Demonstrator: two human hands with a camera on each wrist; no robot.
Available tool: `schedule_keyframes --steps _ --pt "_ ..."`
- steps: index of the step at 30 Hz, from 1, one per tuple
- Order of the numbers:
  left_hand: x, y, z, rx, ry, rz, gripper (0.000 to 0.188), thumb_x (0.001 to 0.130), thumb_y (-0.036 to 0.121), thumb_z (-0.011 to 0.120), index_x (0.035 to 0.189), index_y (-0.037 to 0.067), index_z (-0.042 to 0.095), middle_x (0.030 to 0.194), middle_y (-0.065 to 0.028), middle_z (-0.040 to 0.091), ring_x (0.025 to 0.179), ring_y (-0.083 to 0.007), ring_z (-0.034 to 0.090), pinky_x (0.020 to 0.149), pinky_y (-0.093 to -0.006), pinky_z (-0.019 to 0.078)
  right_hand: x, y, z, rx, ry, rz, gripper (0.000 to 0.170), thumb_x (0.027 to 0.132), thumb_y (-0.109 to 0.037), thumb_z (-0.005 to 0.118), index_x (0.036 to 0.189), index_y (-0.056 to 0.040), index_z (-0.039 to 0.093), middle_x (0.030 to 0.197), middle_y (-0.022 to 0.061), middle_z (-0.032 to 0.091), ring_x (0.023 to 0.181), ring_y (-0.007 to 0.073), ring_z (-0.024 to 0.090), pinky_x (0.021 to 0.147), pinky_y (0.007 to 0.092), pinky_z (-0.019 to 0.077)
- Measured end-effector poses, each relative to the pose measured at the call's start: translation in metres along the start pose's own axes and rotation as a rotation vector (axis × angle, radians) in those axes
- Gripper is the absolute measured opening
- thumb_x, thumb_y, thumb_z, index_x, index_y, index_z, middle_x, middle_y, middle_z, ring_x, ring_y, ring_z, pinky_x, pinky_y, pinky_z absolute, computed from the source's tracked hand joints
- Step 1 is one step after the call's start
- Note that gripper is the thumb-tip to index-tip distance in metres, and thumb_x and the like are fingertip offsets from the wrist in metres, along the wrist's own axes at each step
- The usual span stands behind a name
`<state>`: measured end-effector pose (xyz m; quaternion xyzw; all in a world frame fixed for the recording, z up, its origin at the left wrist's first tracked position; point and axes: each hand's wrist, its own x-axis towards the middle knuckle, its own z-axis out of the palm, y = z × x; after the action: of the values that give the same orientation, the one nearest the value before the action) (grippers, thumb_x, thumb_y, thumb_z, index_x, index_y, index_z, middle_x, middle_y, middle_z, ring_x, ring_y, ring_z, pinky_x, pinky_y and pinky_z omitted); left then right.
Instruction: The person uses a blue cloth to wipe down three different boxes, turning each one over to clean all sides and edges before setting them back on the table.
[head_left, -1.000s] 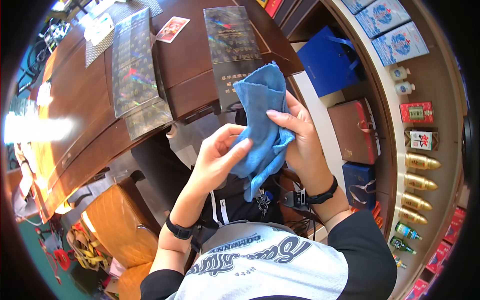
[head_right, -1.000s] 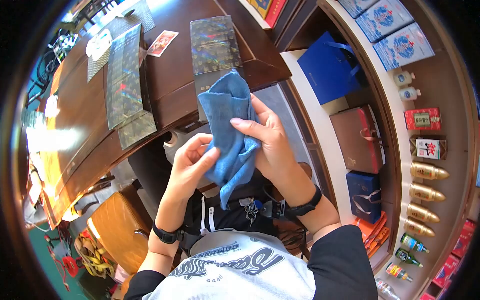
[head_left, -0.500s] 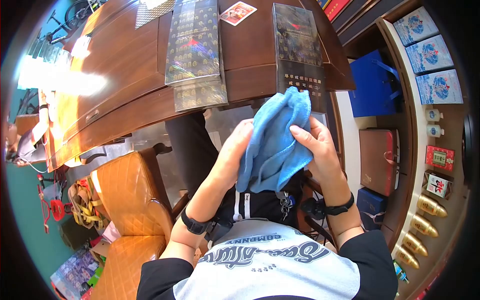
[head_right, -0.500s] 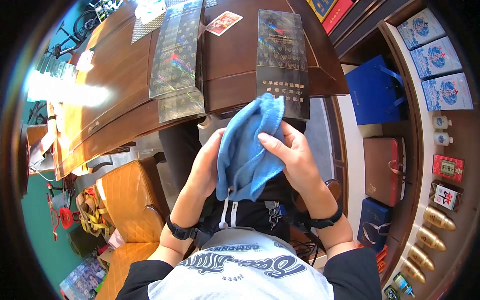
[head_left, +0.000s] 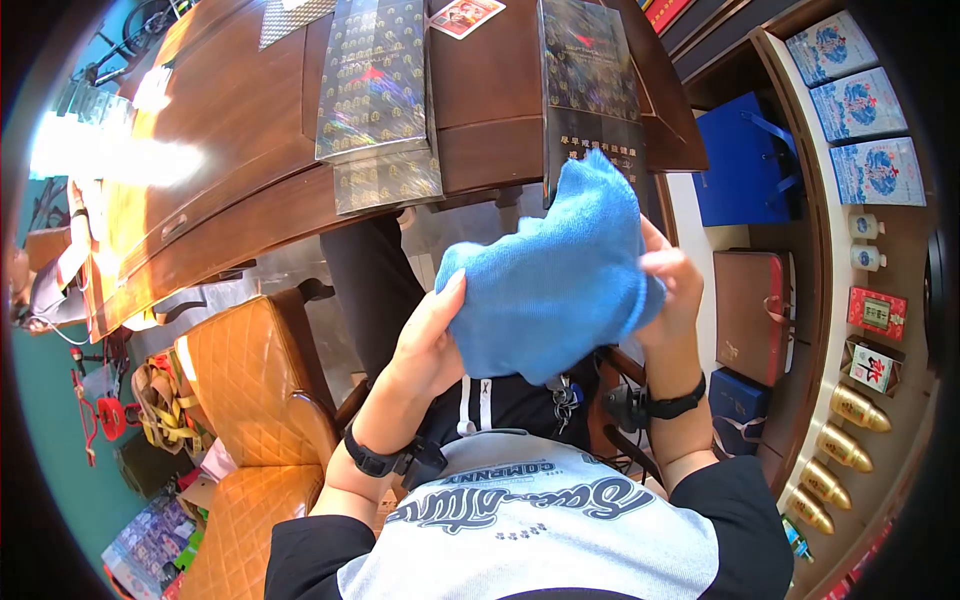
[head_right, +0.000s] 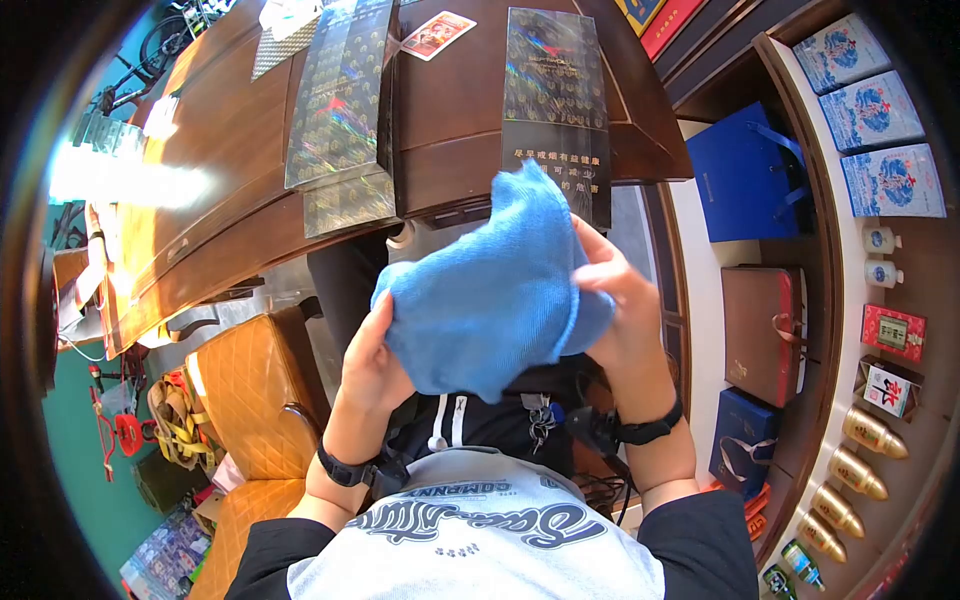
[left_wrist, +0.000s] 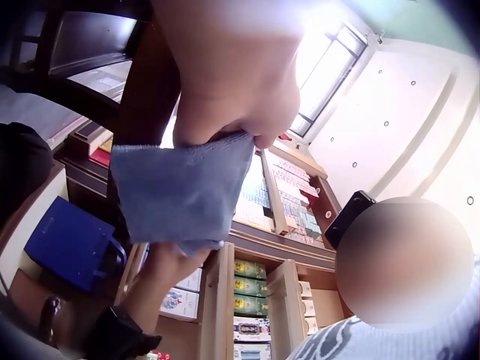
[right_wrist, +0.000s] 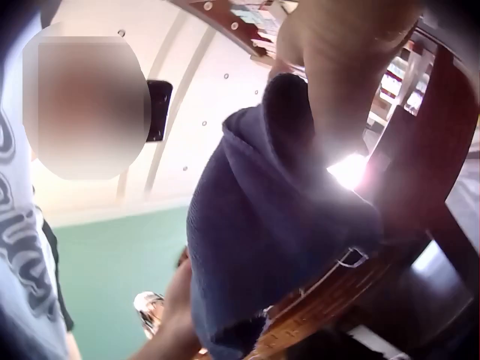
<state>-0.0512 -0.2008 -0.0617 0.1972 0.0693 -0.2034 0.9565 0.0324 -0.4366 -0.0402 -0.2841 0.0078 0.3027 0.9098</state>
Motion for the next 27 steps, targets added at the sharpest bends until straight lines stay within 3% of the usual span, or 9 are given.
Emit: schedule_keyframes --steps 3,6,9,14,19,21,23,25,27 --pt "-0.003 0.006 0.01 0.068 0.002 -0.001 0.052 0.108 0.032 0.047 0.147 -0.002 0.044 0.141 -0.015 0.056 0.128 -0.0229 0.056 0.11 -0.0373 0.0424 0.004 0.018 -0.007 0.292 -0.018 0.082 0.067 0.092 -0.043 0.053 0.143 0.0005 0.046 0.134 0.0172 0.059 0.119 0.0271 0.061 0.104 0.0418 0.0486" --pt "-0.008 0.019 0.04 0.592 0.247 -0.023 0.05 0.108 0.031 0.047 0.144 -0.003 0.048 0.135 -0.0122 0.059 0.125 -0.0193 0.056 0.108 -0.0334 0.0417 0.008 0.039 -0.019 0.316 0.023 0.177 0.08 0.099 -0.067 0.04 0.149 -0.005 0.042 0.148 0.014 0.051 0.136 0.0273 0.05 0.115 0.0477 0.0374" --pt "-0.019 0.029 0.058 0.69 0.237 0.106 0.048 0.107 0.029 0.048 0.141 -0.005 0.05 0.129 -0.0095 0.061 0.119 -0.0162 0.057 0.104 -0.0311 0.0426 0.009 0.039 -0.015 0.166 -0.014 0.298 0.081 0.099 -0.068 0.04 0.149 -0.0039 0.042 0.148 0.0145 0.05 0.136 0.0266 0.05 0.112 0.047 0.0405" --pt "-0.015 0.041 0.032 0.439 0.317 0.04 0.043 0.103 0.019 0.056 0.139 -0.005 0.052 0.128 -0.0109 0.063 0.116 -0.0167 0.061 0.102 -0.0315 0.0461 0.009 0.034 -0.007 -0.311 0.048 0.364 0.053 0.086 -0.018 0.077 0.13 0.0045 0.058 0.118 0.0126 0.066 0.106 0.0191 0.066 0.094 0.0336 0.0526" --pt "-0.02 0.049 0.026 0.577 0.227 0.16 0.045 0.097 0.004 0.063 0.138 -0.006 0.05 0.127 -0.0108 0.064 0.116 -0.0172 0.061 0.102 -0.0318 0.0463 0.001 0.01 -0.004 -0.577 0.097 0.109 0.058 0.086 -0.009 0.074 0.138 0.0052 0.051 0.126 0.0137 0.064 0.113 0.0213 0.063 0.098 0.0372 0.0511" --pt "-0.03 0.054 0.009 0.811 0.132 0.297 0.024 0.094 -0.007 0.058 0.115 -0.004 0.068 0.118 -0.0121 0.07 0.109 -0.0202 0.066 0.094 -0.0297 0.0488 -0.007 0.006 -0.001 -0.689 0.102 -0.054 0.059 0.084 -0.009 0.078 0.136 0.0044 0.054 0.12 0.011 0.067 0.106 0.0197 0.065 0.095 0.0347 0.0521" --pt "-0.026 0.061 0.002 0.943 -0.128 0.425 0.026 0.083 -0.016 0.055 0.095 -0.002 0.073 0.107 -0.0165 0.073 0.1 -0.0234 0.069 0.087 -0.0301 0.0519 -0.005 0.001 -0.005 -0.732 -0.059 -0.143 0.042 0.077 -0.005 0.082 0.117 0.0006 0.069 0.117 0.0161 0.068 0.103 0.0233 0.066 0.093 0.0336 0.0528" --pt "-0.016 0.063 0.01 1.007 -0.1 0.392 0.03 0.075 -0.018 0.053 0.092 -0.002 0.073 0.104 -0.0187 0.073 0.098 -0.0252 0.07 0.085 -0.0307 0.0529 0.013 -0.007 -0.018 -0.681 -0.45 -0.161 0.028 0.075 -0.003 0.083 0.102 -0.0016 0.077 0.116 0.0183 0.069 0.102 0.0253 0.067 0.091 0.0325 0.0531" --pt "-0.01 0.066 0.009 1.162 -0.091 0.414 0.038 0.069 -0.021 0.047 0.088 0.0 0.072 0.104 -0.0193 0.072 0.095 -0.0275 0.07 0.083 -0.032 0.0538 0.013 -0.002 -0.016 -0.74 -0.273 -0.137 0.014 0.073 0.001 0.079 0.086 -0.0038 0.079 0.111 0.0193 0.07 0.1 0.0259 0.067 0.089 0.0324 0.0531"
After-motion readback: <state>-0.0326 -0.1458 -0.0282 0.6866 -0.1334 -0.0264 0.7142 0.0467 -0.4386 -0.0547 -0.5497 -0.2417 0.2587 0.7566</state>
